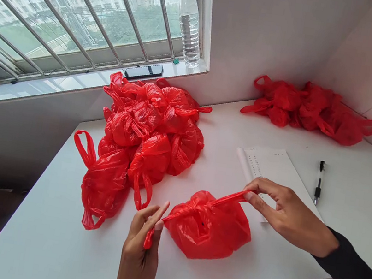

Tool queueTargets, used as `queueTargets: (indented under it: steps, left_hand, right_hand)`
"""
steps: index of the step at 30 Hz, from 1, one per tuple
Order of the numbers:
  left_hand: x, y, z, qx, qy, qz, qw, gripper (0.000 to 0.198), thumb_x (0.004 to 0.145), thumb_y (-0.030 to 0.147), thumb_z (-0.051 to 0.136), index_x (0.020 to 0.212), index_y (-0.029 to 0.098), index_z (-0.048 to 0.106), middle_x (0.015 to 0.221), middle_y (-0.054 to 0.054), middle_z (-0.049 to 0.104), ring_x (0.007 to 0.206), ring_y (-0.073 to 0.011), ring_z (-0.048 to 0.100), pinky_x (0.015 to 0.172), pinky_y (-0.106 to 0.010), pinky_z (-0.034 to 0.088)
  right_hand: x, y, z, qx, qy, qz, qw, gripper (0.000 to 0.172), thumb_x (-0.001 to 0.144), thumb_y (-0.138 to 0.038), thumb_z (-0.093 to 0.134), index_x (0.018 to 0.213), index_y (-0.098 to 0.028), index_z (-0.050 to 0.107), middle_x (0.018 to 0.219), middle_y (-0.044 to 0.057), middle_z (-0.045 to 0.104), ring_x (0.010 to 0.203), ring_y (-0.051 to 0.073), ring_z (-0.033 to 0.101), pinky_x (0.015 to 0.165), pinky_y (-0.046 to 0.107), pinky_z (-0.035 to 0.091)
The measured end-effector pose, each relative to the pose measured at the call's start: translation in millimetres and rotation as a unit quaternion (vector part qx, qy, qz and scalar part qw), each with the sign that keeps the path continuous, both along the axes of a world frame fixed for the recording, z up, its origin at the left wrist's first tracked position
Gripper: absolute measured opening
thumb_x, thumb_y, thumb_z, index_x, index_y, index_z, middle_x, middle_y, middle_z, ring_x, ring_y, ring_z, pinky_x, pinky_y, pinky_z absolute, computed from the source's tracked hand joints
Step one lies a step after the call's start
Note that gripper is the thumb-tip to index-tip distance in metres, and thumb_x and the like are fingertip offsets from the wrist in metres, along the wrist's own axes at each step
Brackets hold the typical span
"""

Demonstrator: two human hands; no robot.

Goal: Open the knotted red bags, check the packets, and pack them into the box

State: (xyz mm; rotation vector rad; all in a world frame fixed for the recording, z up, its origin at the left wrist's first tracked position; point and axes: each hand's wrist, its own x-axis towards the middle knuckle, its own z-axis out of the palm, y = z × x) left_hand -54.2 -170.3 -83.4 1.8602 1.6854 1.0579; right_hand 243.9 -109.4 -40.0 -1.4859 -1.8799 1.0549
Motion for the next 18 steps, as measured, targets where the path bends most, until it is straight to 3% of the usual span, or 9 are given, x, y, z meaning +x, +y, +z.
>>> queueTargets:
  steps: [2, 5, 8, 10, 14, 16, 18]
  left_hand:
    - [-0.7, -4.5, -6.4, -0.072, -0.081, 0.065, 0.992, 0.032, 0.100, 0.036, 0.055, 0.123, 0.025, 0.073, 0.098, -0.006, 0.065, 0.093, -0.0209, 0.061, 0.085, -0.033, 0.049]
    - [11.7, -6.7, -7.8, -0.152, -0.263, 0.143, 0.942, 0.043, 0.095, 0.049, 0.059, 0.129, 0.022, 0.068, 0.068, 0.002, 0.056, 0.065, -0.0162, 0.050, 0.068, -0.031, 0.046]
    - [28.9, -7.0, -3.4, -0.191, -0.402, 0.153, 0.882, 0.062, 0.089, 0.055, 0.065, 0.139, 0.020, 0.058, 0.062, 0.004, 0.054, 0.056, -0.0137, 0.046, 0.055, -0.027, 0.041]
    - [36.2, -7.0, -0.4, -0.206, -0.438, 0.146, 0.863, 0.063, 0.089, 0.057, 0.064, 0.136, 0.015, 0.059, 0.060, 0.003, 0.054, 0.054, -0.0129, 0.045, 0.050, -0.026, 0.039]
    - [36.1, -9.0, 3.2, -0.190, -0.431, 0.155, 0.868, 0.052, 0.093, 0.058, 0.057, 0.114, 0.012, 0.069, 0.055, 0.001, 0.053, 0.052, -0.0130, 0.046, 0.050, -0.027, 0.037]
    - [31.9, -12.0, 2.5, -0.169, -0.382, 0.167, 0.893, 0.047, 0.094, 0.060, 0.053, 0.096, 0.015, 0.069, 0.055, 0.002, 0.050, 0.051, -0.0129, 0.044, 0.050, -0.027, 0.035]
    - [26.9, -15.3, -0.6, -0.146, -0.322, 0.175, 0.919, 0.048, 0.093, 0.062, 0.054, 0.073, 0.019, 0.060, 0.054, 0.003, 0.046, 0.052, -0.0123, 0.040, 0.052, -0.028, 0.032]
  right_hand:
    - [3.9, -2.1, -7.8, -0.028, -0.001, 0.005, 1.000, 0.028, 0.102, -0.043, 0.049, 0.089, -0.023, 0.065, 0.091, 0.002, 0.069, 0.080, 0.017, 0.064, 0.054, 0.027, 0.041]
    - [-4.6, -7.4, -12.9, -0.062, 0.047, 0.030, 0.997, 0.029, 0.102, -0.049, 0.048, 0.096, -0.024, 0.063, 0.116, 0.005, 0.069, 0.097, 0.020, 0.067, 0.067, 0.030, 0.053]
    - [-23.1, -17.2, -13.3, -0.073, 0.146, 0.029, 0.986, 0.032, 0.100, -0.054, 0.050, 0.101, -0.024, 0.061, 0.136, 0.009, 0.062, 0.117, 0.025, 0.064, 0.089, 0.037, 0.058]
    - [-34.5, -25.2, -13.7, -0.086, 0.210, 0.036, 0.973, 0.033, 0.101, -0.053, 0.049, 0.102, -0.024, 0.062, 0.139, 0.011, 0.059, 0.125, 0.026, 0.060, 0.100, 0.039, 0.055]
    - [-44.4, -35.0, -18.6, -0.117, 0.324, 0.015, 0.939, 0.035, 0.103, -0.052, 0.042, 0.105, -0.025, 0.065, 0.131, 0.011, 0.063, 0.129, 0.028, 0.058, 0.103, 0.042, 0.053]
    - [-43.6, -34.6, -24.3, -0.127, 0.379, -0.023, 0.917, 0.037, 0.102, -0.052, 0.042, 0.103, -0.027, 0.068, 0.124, 0.010, 0.066, 0.123, 0.029, 0.061, 0.100, 0.041, 0.056]
    - [-41.1, -32.0, -32.3, -0.131, 0.419, -0.042, 0.897, 0.038, 0.101, -0.053, 0.044, 0.097, -0.026, 0.071, 0.116, 0.009, 0.068, 0.117, 0.028, 0.063, 0.100, 0.041, 0.055]
